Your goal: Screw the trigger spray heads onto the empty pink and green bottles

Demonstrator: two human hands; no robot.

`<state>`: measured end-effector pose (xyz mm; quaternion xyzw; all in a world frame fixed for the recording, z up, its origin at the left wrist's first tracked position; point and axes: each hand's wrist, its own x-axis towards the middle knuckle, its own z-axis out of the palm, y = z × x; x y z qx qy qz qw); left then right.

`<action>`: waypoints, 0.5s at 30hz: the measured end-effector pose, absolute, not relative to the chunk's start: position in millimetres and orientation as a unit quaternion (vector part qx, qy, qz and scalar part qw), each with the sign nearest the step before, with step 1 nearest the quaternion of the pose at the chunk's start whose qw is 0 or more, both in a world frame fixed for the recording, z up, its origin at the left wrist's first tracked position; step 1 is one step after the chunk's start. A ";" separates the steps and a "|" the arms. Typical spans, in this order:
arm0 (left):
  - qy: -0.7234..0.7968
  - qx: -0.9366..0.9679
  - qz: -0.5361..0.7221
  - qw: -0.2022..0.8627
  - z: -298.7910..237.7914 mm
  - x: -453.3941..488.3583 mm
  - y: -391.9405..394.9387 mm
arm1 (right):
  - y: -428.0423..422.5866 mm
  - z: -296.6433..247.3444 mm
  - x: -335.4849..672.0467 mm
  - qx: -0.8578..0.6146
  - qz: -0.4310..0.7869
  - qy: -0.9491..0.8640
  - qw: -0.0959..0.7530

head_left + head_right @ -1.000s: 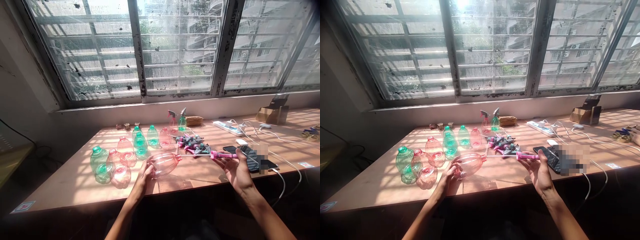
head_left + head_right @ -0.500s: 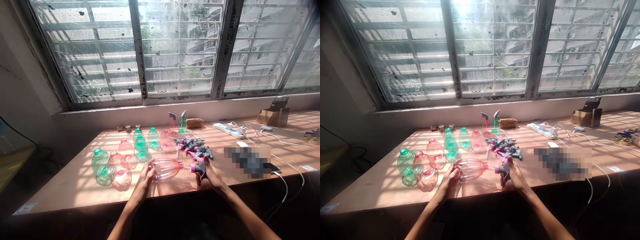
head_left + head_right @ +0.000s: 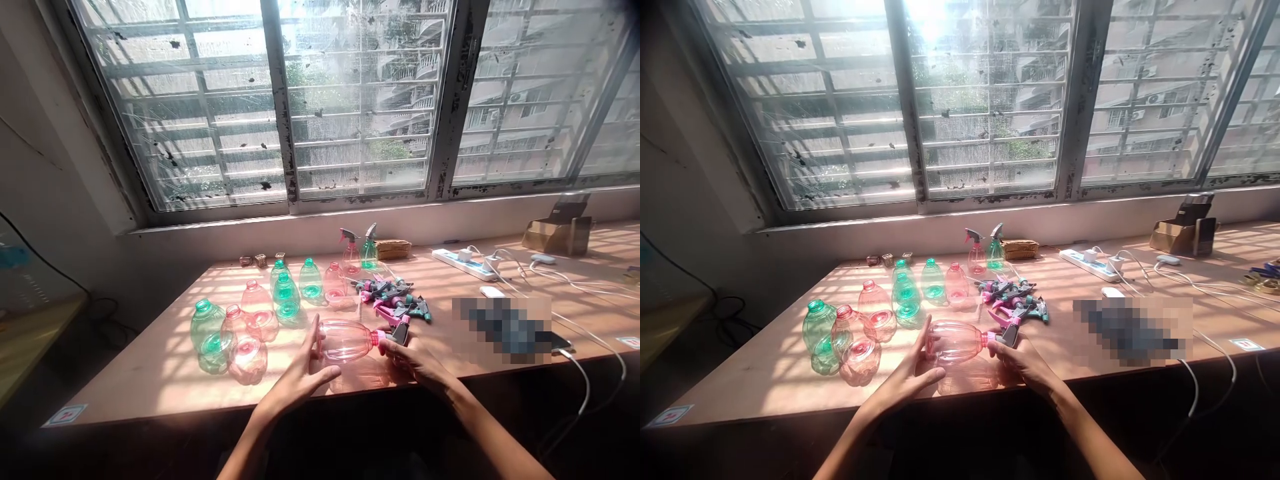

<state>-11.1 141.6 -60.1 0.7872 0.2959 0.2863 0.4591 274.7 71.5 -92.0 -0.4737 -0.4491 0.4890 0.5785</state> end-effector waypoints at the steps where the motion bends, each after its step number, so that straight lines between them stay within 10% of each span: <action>1: 0.301 0.790 0.286 0.451 -60.8 -10.4 141.6 | 71.6 -90.7 273.4 -0.462 0.500 -0.447 0.581; 15: 0.303 0.820 0.326 0.360 -76.9 -4.3 144.7 | 77.3 -77.8 255.8 -0.427 0.537 -0.420 0.594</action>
